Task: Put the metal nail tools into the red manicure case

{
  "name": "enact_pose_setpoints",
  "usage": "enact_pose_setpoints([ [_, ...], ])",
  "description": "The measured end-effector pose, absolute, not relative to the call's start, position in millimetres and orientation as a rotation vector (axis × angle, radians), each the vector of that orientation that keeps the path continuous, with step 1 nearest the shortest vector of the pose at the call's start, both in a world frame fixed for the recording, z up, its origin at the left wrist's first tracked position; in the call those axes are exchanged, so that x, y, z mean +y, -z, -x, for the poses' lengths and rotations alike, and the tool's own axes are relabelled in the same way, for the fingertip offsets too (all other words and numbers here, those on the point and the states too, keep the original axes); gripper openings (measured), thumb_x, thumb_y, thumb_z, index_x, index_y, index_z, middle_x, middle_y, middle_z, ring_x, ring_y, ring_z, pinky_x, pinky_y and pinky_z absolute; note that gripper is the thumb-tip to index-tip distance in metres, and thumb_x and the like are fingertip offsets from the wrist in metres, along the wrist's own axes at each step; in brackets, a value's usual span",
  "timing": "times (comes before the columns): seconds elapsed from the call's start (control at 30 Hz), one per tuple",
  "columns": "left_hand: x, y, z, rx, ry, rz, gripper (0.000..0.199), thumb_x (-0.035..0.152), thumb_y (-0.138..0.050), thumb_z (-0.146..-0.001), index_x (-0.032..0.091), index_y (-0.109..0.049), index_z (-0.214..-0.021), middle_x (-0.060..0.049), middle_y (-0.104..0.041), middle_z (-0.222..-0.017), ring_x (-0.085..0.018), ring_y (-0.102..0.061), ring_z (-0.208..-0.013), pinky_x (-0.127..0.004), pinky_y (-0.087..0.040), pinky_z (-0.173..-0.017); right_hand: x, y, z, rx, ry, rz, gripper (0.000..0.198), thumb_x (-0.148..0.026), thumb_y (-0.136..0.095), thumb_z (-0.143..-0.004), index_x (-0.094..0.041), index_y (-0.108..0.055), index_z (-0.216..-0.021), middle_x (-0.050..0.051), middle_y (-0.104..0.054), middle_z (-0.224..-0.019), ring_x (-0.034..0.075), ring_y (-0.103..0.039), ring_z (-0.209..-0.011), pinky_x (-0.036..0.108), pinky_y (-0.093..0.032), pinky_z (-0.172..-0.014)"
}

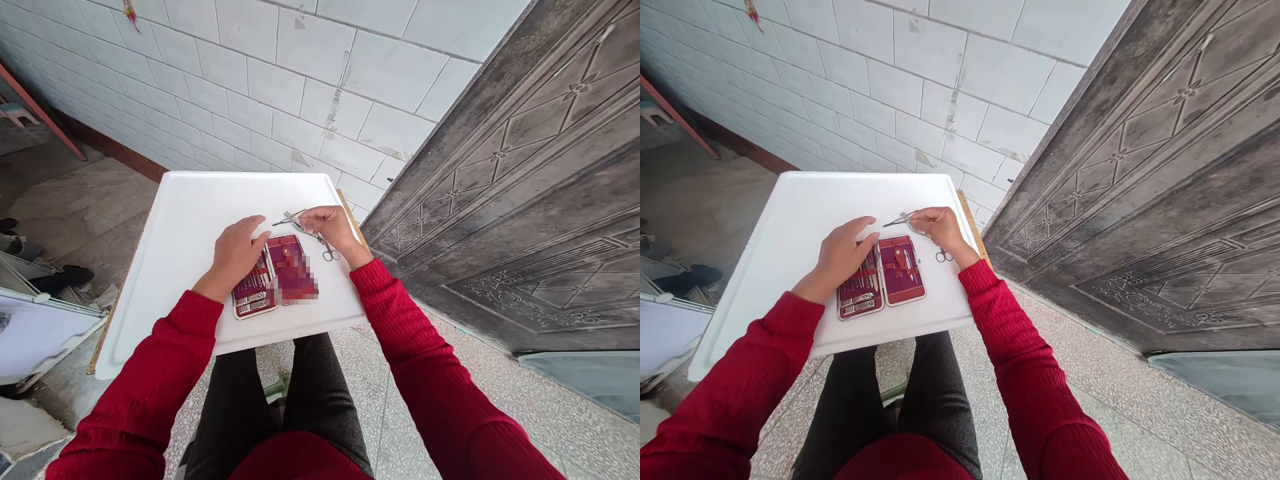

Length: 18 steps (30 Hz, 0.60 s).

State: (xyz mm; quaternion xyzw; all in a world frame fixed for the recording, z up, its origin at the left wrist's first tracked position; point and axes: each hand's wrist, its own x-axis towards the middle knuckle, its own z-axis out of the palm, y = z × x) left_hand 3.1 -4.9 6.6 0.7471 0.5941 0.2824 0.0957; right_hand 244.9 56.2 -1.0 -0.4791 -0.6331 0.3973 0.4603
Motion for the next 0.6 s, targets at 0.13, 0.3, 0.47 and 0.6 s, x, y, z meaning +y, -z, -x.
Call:
enact_pose_setpoints([
  [0.13, -7, -11, -7, 1.653, -0.841, -2.079, 0.039, 0.047, -0.051, -0.102, 0.024, -0.076, -0.120, -0.004, -0.080, -0.120, -0.024, -0.072, -0.092, -0.036, -0.053, -0.088, 44, -2, -237, -1.692, -1.160, 1.056, 0.036, -0.054, -0.087, -0.068, -0.020, -0.079, -0.079, 0.001, -0.072, -0.067, 0.014, -0.060, -0.061, 0.028, -0.047, -0.055],
  [0.3, -8, -11, -11, 1.379, -0.853, -1.998, 0.036, 0.045, -0.051, -0.097, 0.022, -0.076, -0.084, -0.001, -0.079, -0.093, -0.020, -0.066, -0.083, -0.032, -0.048, -0.077, 35, -8, -228, -1.714, -1.241, 0.978, 0.040, -0.056, -0.089, -0.069, -0.020, -0.077, -0.080, 0.001, -0.071, -0.068, 0.014, -0.062, -0.062, 0.029, -0.051, -0.058],
  [0.47, -8, -7, -13, 1.370, -0.923, -1.855, 0.035, 0.048, -0.056, -0.090, 0.020, -0.076, -0.083, 0.001, -0.072, -0.079, -0.018, -0.059, -0.074, -0.030, -0.044, -0.070, 33, -9, -220, -1.595, -1.384, 0.920, 0.046, -0.055, -0.094, -0.063, -0.019, -0.071, -0.080, 0.001, -0.071, -0.068, 0.013, -0.062, -0.060, 0.024, -0.048, -0.051],
  [0.6, -9, -7, -15, 1.392, -0.965, -1.843, 0.034, 0.047, -0.055, -0.089, 0.020, -0.071, -0.076, 0.002, -0.065, -0.072, -0.017, -0.057, -0.072, -0.030, -0.041, -0.068, 31, -7, -213, -1.460, -1.470, 0.907, 0.049, -0.055, -0.096, -0.060, -0.018, -0.070, -0.079, 0.000, -0.069, -0.066, 0.011, -0.060, -0.058, 0.022, -0.046, -0.048],
])
